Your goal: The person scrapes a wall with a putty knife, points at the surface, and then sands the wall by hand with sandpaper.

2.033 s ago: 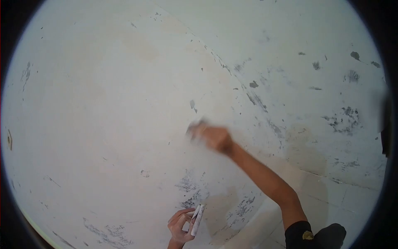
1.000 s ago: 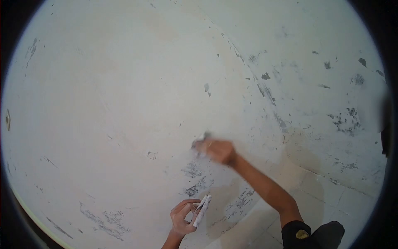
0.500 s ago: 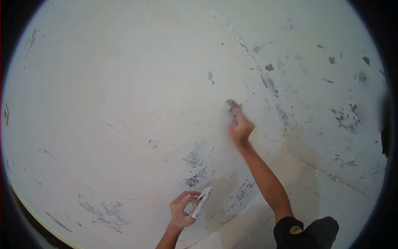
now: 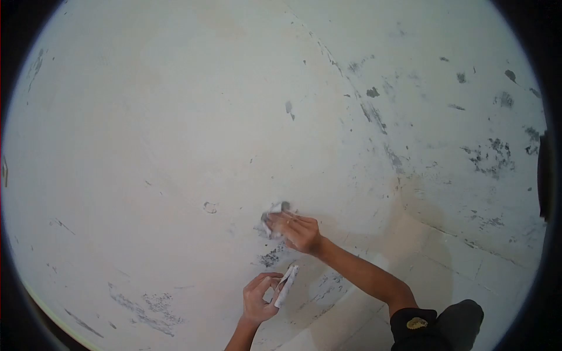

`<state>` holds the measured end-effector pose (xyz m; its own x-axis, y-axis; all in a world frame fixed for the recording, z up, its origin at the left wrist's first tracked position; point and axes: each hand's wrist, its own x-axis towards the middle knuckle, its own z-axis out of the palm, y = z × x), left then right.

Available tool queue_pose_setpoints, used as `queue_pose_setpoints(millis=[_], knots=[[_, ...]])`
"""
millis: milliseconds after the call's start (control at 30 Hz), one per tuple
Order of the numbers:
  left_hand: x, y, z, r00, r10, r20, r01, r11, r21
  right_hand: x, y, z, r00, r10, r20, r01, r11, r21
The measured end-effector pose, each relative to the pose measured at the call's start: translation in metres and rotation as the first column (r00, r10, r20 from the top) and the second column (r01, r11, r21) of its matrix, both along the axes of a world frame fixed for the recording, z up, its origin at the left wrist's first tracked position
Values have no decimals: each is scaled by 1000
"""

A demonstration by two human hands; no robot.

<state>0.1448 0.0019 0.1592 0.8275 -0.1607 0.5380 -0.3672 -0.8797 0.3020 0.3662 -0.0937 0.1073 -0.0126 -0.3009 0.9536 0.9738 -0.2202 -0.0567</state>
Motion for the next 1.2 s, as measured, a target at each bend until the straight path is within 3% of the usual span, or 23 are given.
queue_pose_setpoints(millis=[33,100,133,233,300,333,400,433,467,500,567,633,667,733,767,833,933,1000,1033,1100,1133,1167,1200], knots=[[0,3,-3,1000,17,-12,-16,1000,1,8,-5,-13,991,-51,124,65,992,-109],[0,6,-3,999,36,-17,-36,999,-14,37,-38,-12,994,-62,-88,61,998,-20],[0,6,-3,998,57,-20,-58,998,-29,49,-47,-10,917,2,-399,65,986,156],[-6,-2,5,1000,30,5,-29,997,-66,32,-29,-9,870,100,-482,41,961,275],[-6,1,5,1000,22,10,-22,998,-51,7,-9,-12,994,55,-97,-43,993,113],[-6,2,4,1000,28,1,-28,999,-43,15,-12,-17,994,48,-96,-37,993,115],[-2,5,0,999,44,-3,-44,998,-41,35,-21,-37,997,-47,64,56,988,-145],[-1,7,0,998,64,-4,-64,997,-31,40,-42,-15,999,-42,-13,42,999,3],[-2,6,4,998,70,-9,-70,997,-27,60,-46,-20,965,4,-261,38,987,155],[-4,3,7,996,78,-31,-79,996,-36,60,-36,-33,963,13,-270,28,988,149],[-6,-1,7,996,69,-54,-71,997,-42,41,-31,-17,854,18,-519,145,951,271],[-5,0,2,1000,10,-3,-10,999,-46,11,-8,-23,953,114,-281,-55,976,209],[-1,3,0,1000,0,2,1,999,-44,19,-12,-25,956,105,-276,-46,977,210],[1,11,-6,1000,24,-18,-25,998,-56,33,-27,-36,988,-61,145,75,993,-91],[2,11,-7,999,26,-20,-28,998,-57,44,-47,-33,997,-27,73,35,993,-109],[1,10,-4,997,72,-25,-73,996,-51,58,-58,-27,921,41,-388,34,982,184],[-1,3,1,1000,18,-18,-19,997,-71,29,-12,-31,908,138,-396,-5,948,320],[1,6,-2,1000,18,-21,-19,999,-48,-17,6,-39,988,109,-107,-110,994,-6],[2,8,-4,999,34,-31,-35,999,-32,-21,-1,-37,997,36,72,-22,982,-186],[4,8,-7,998,60,-34,-62,997,-54,26,-3,-72,1000,-17,-21,14,989,-150],[2,11,-6,995,91,-44,-94,993,-72,37,-21,-64,979,-136,-150,136,991,-10],[-2,14,-4,993,103,-51,-106,992,-66,48,-33,-73,697,36,-716,-16,999,35],[-4,14,-3,994,91,-62,-96,992,-86,43,-26,-80,693,38,-720,-25,999,28]])
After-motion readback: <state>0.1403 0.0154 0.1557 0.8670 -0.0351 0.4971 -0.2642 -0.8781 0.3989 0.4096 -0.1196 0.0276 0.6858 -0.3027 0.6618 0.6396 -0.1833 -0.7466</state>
